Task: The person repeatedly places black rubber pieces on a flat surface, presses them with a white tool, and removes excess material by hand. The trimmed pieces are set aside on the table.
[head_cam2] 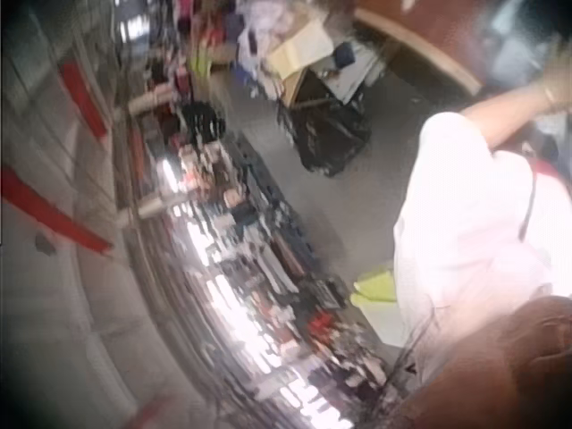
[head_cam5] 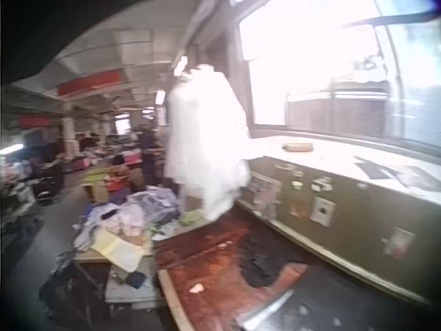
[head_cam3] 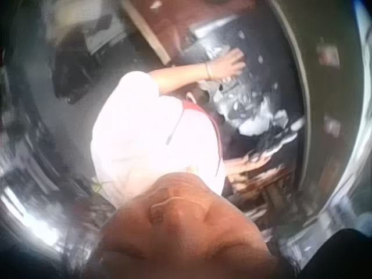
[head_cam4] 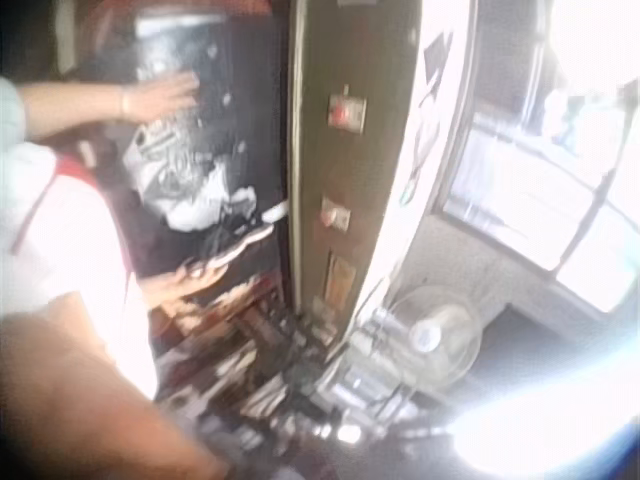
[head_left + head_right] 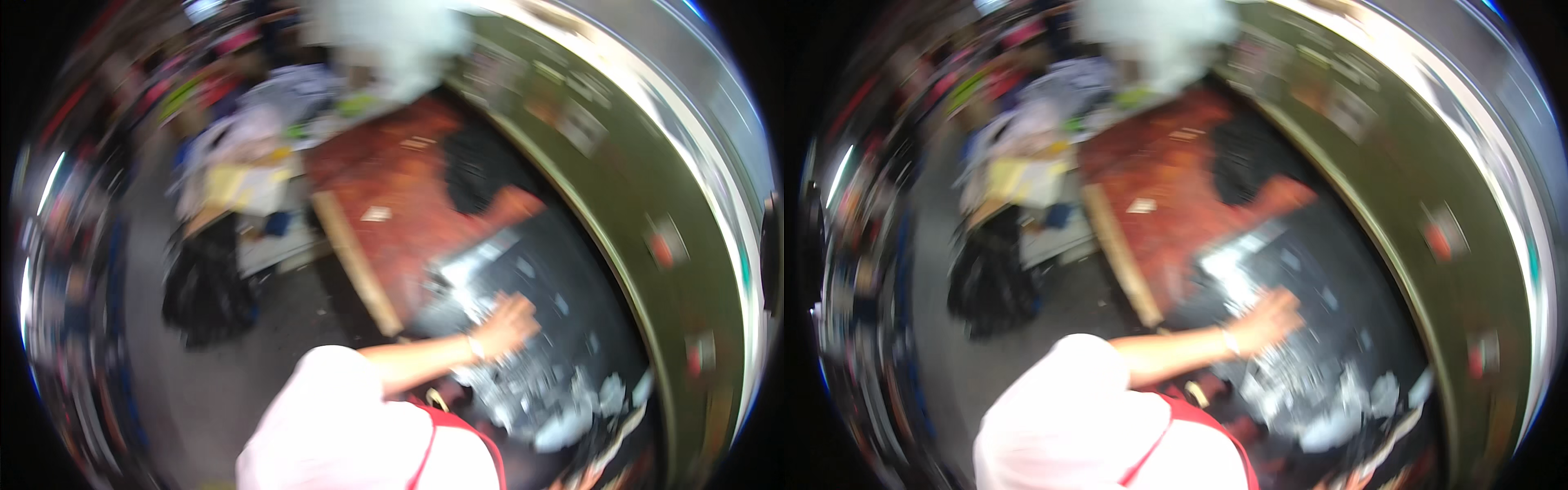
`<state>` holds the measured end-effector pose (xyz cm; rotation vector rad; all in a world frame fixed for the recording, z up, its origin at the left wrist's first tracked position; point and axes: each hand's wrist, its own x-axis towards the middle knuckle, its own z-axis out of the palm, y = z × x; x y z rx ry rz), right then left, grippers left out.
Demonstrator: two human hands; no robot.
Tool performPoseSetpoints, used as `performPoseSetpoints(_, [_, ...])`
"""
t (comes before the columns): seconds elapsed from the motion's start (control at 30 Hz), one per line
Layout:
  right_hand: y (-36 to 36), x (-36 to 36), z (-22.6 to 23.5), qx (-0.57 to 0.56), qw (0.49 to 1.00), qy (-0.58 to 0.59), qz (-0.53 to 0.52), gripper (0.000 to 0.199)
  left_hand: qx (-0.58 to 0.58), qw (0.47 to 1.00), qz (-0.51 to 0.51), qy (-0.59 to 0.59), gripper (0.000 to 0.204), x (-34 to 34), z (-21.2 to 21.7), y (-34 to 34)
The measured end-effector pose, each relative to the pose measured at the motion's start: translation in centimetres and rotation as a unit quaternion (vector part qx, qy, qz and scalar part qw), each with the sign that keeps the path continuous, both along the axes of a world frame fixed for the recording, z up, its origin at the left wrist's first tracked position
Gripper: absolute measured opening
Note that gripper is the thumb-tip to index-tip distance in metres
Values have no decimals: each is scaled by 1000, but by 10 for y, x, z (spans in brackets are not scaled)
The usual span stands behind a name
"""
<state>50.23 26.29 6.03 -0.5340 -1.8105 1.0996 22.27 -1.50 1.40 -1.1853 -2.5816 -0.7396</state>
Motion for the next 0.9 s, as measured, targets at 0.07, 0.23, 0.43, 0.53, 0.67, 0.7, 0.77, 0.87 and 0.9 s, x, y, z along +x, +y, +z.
performPoseSetpoints(0.07, [-2,32,7,-189,968,-18,-164,60,-2,998,-47,-30,46,-2,-3,-13])
performPoseSetpoints(0.23, [-13,103,26,-508,767,391,-11,73,-117,992,-31,-23,52,-5,16,-14])
performPoseSetpoints(0.43, [-28,150,23,-595,519,614,-18,72,3,995,-99,12,48,29,71,44])
performPoseSetpoints(0.53, [-29,157,17,-600,579,548,-73,66,-69,917,-393,8,59,81,80,88])
performPoseSetpoints(0.67, [-34,142,12,-472,812,268,-215,57,-81,853,-509,86,62,106,68,120])
performPoseSetpoints(0.7, [-37,133,11,-446,831,229,-240,63,-60,843,-529,78,60,105,63,125])
performPoseSetpoints(0.77, [-49,119,13,-439,843,168,-261,69,-49,842,-537,15,57,100,52,128])
performPoseSetpoints(0.87, [-62,103,21,-387,887,131,-216,75,-10,862,-504,-44,56,105,40,124])
performPoseSetpoints(0.9, [-62,97,24,-355,907,140,-179,77,-18,866,-496,-59,57,110,39,121])
